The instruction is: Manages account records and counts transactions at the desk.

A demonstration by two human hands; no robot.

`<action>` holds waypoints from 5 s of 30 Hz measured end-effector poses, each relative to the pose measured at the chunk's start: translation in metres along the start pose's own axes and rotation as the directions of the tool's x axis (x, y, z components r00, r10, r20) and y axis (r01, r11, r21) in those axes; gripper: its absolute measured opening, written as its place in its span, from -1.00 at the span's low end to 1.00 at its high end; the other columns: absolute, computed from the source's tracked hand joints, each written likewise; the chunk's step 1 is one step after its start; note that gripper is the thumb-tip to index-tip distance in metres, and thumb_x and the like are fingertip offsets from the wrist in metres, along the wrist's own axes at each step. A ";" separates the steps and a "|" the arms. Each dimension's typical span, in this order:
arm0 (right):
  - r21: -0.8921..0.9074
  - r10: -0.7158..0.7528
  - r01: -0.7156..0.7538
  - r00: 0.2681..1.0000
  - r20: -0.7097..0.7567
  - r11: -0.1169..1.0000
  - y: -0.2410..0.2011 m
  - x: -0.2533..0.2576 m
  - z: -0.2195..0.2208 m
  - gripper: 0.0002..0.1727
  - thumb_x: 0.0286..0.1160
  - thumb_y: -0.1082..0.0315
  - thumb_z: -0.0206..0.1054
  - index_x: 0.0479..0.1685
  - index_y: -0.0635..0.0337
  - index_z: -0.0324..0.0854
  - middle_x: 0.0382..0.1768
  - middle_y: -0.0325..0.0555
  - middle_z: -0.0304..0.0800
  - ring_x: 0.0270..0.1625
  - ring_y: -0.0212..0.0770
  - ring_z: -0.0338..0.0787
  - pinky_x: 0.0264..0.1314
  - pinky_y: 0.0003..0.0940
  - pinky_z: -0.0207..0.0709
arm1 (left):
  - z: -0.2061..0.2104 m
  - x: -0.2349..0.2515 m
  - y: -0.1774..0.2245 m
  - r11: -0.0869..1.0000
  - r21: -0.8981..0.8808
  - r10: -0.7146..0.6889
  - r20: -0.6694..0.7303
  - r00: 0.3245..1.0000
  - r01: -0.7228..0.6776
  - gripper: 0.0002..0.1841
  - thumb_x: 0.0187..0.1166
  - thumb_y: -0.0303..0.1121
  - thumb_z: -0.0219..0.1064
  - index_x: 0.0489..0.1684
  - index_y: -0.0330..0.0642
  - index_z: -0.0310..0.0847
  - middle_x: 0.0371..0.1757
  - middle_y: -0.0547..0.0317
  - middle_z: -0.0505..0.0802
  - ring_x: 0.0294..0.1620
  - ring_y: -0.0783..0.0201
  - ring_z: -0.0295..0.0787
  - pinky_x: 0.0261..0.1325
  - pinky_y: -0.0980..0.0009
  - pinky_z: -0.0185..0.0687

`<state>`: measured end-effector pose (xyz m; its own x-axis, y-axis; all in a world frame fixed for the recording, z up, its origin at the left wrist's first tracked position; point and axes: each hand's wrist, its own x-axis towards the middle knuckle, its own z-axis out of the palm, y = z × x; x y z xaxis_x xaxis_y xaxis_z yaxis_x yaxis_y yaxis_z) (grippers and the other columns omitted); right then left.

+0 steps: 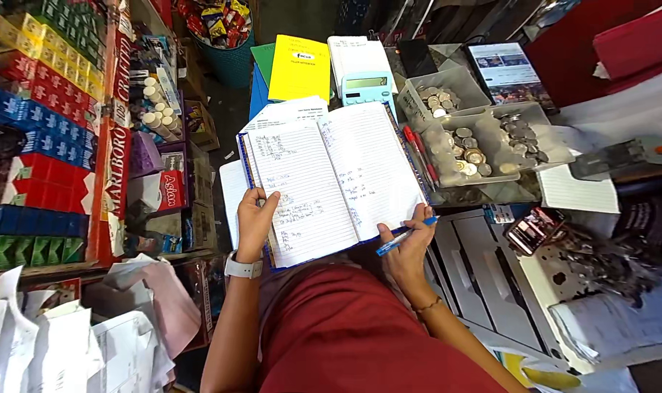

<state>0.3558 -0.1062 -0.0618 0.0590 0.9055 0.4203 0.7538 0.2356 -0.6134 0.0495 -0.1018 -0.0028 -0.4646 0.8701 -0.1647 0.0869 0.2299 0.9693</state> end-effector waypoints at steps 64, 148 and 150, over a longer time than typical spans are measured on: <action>0.131 0.114 -0.112 0.993 -0.008 0.985 -0.010 0.010 -0.008 -0.26 0.54 0.02 0.37 0.18 0.69 0.30 0.60 0.83 0.15 0.79 0.50 0.12 0.80 0.08 0.07 | 0.000 -0.005 0.013 0.998 0.063 0.034 -0.034 0.999 -0.031 -0.52 0.77 0.06 0.09 -0.20 -0.21 0.68 0.05 0.08 0.65 0.05 0.28 0.64 0.11 0.25 0.62; -0.056 0.050 -0.047 0.997 0.065 0.997 -0.018 0.024 -0.011 -0.40 0.41 -0.05 0.47 -0.13 0.48 0.59 0.40 0.51 0.60 0.51 0.50 0.51 0.64 0.43 0.06 | -0.001 0.029 0.055 0.685 0.676 0.267 0.114 0.957 -0.272 -0.27 0.34 -0.54 0.53 0.60 -0.43 0.35 0.76 -0.44 0.25 0.69 -0.40 0.30 0.57 -0.33 0.37; -0.031 0.071 -0.069 0.994 0.080 0.997 -0.021 0.030 -0.016 -0.39 0.44 -0.03 0.47 -0.07 0.50 0.56 0.29 0.46 0.67 0.44 0.44 0.58 0.62 0.40 0.09 | 0.035 0.010 0.053 0.517 0.696 0.420 0.300 0.856 -0.498 -0.45 0.41 -0.42 0.52 0.41 -0.47 0.58 0.78 -0.48 0.24 0.79 -0.45 0.09 0.70 -0.37 0.13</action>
<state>0.3521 -0.0891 -0.0260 0.0596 0.9453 0.3207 0.7680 0.1617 -0.6197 0.0804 -0.0660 0.0408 -0.0966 0.9726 0.2117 0.8897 -0.0110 0.4565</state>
